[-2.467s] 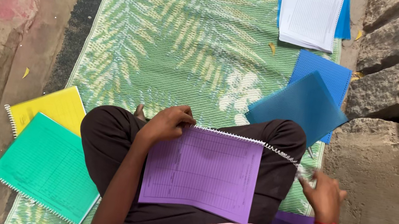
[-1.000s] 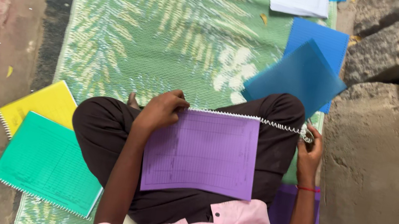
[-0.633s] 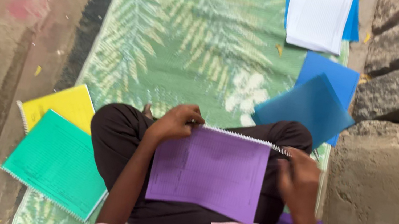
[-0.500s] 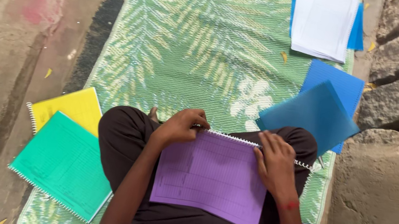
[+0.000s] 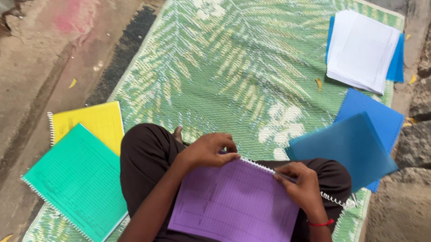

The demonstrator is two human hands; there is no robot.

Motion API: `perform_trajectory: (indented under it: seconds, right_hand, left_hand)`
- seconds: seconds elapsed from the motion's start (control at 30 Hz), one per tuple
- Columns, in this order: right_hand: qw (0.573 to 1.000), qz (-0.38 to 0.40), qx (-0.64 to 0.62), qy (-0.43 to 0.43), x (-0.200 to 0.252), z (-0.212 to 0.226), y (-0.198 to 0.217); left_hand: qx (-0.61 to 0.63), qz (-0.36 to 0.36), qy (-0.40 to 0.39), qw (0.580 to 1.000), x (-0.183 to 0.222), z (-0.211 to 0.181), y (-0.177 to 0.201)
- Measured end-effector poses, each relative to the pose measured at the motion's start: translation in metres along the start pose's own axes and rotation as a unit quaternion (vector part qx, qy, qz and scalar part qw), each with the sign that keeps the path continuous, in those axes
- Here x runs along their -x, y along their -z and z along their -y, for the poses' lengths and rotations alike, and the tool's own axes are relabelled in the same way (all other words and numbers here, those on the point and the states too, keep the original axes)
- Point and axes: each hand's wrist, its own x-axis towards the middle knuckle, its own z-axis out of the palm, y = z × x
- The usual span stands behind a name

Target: The person binds a notebook by hand by threading a spiral wire through the pre-punched holes in the pages and cover.

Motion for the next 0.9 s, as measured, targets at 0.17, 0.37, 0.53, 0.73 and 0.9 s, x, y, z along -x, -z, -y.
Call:
perform_trajectory:
  seconds: [0.17,0.37,0.53,0.73,0.9]
  right_hand:
    - [0.998,0.029,0.047,-0.043,-0.010,0.019,-0.008]
    - [0.995,0.060,0.056,-0.056,-0.017,0.037,-0.022]
    - [0.995,0.061,0.065,-0.055,-0.021,0.038,-0.025]
    - [0.993,0.083,0.081,-0.036,-0.027,0.038,-0.036]
    - [0.994,0.078,0.034,-0.074,-0.032,0.040,-0.042]
  left_hand:
    - [-0.013,-0.043,-0.056,0.997,-0.007,0.009,-0.018]
    - [0.031,-0.042,-0.063,0.997,-0.008,0.007,-0.019]
    - [-0.027,-0.031,-0.071,0.997,-0.006,0.001,-0.021]
    - [-0.015,-0.063,-0.110,0.992,-0.009,0.002,-0.028]
    - [-0.003,-0.032,-0.017,0.999,-0.013,0.004,-0.032]
